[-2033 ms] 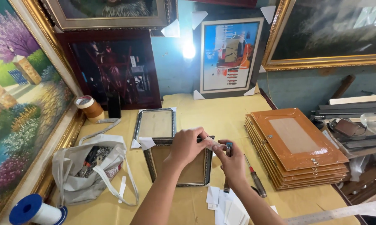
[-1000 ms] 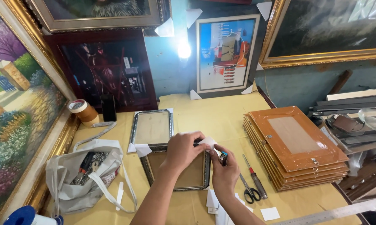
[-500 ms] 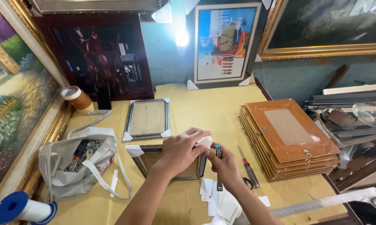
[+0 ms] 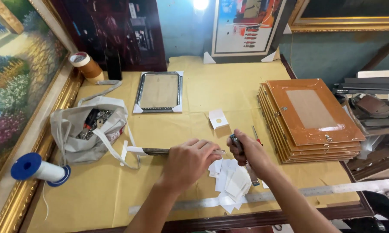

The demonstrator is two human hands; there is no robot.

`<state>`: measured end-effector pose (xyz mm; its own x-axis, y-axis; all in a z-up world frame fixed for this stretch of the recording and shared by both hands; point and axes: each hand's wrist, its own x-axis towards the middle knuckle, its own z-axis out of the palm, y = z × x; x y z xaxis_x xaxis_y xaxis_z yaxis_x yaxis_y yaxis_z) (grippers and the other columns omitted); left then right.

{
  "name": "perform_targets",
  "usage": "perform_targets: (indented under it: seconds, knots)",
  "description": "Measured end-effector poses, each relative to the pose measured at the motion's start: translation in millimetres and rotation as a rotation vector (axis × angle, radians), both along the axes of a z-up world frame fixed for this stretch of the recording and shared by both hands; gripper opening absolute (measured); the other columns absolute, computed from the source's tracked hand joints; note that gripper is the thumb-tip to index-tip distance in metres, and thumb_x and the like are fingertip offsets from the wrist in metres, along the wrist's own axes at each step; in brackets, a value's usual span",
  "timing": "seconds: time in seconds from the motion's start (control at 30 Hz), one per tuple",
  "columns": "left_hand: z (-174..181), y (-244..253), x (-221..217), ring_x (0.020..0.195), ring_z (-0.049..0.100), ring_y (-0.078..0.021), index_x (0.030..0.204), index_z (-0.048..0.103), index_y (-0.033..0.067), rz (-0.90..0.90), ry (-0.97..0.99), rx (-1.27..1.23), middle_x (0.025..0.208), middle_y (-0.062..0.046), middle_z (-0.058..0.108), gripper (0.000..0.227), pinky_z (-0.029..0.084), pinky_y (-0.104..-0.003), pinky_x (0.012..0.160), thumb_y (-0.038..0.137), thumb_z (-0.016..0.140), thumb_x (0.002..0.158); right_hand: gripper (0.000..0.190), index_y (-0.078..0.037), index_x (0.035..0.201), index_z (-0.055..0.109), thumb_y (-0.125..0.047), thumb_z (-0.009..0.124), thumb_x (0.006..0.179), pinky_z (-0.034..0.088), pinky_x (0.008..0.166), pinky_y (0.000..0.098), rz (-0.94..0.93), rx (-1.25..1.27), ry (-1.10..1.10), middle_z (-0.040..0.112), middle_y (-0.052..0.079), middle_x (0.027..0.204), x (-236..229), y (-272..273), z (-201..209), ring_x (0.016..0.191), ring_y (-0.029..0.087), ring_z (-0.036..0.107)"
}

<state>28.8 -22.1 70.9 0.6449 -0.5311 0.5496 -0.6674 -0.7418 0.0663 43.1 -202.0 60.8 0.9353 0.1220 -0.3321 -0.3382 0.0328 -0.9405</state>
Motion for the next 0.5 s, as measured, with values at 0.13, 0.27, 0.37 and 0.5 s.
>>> perform_targets:
  seconds: [0.13,0.27,0.37,0.5]
  knots:
    - [-7.8,2.8,-15.2,0.074,0.059,-0.0115,0.090,0.055,0.0219,-0.001,0.065,0.006,0.077,0.006,0.058,0.013,0.049,-0.025,0.056,0.033,0.054,0.084,0.036,-0.010,0.056,0.042,-0.027,0.040,0.087,0.016,0.032,0.0205,0.000,-0.088,-0.001,0.024,-0.001,0.049,-5.4,-0.8,-22.4,0.039,0.009,0.022]
    - [-6.8,7.1,-31.2,0.075,0.059,-0.0161,0.090,0.058,0.0137,-0.111,0.021,-0.062,0.081,0.000,0.061,0.019,0.047,-0.027,0.059,0.030,0.060,0.081,0.020,-0.013,0.084,0.048,-0.031,0.038,0.081,0.039,0.056,0.0384,0.314,-0.824,-0.319,0.054,0.010,0.065,-26.7,-2.1,-14.8,0.059,0.027,0.049]
    - [-6.3,11.1,-42.7,0.072,0.058,-0.0177,0.093,0.059,0.0088,-0.153,0.000,-0.084,0.083,-0.002,0.063,0.025,0.045,-0.028,0.058,0.030,0.063,0.080,0.040,-0.013,0.112,0.039,-0.023,0.043,0.073,0.040,0.053,0.0442,0.476,-1.015,-0.590,0.056,0.010,0.082,-43.5,2.6,-6.6,0.065,0.032,0.055]
    - [-10.2,12.7,-53.8,0.071,0.057,-0.0163,0.091,0.060,0.0108,-0.112,0.007,-0.069,0.084,0.000,0.063,0.027,0.044,-0.028,0.053,0.036,0.055,0.084,0.057,-0.013,0.120,0.041,-0.030,0.053,0.067,0.044,0.038,0.0412,0.551,-1.163,-0.863,0.052,0.005,0.088,-47.7,5.4,-15.8,0.067,0.027,0.058]
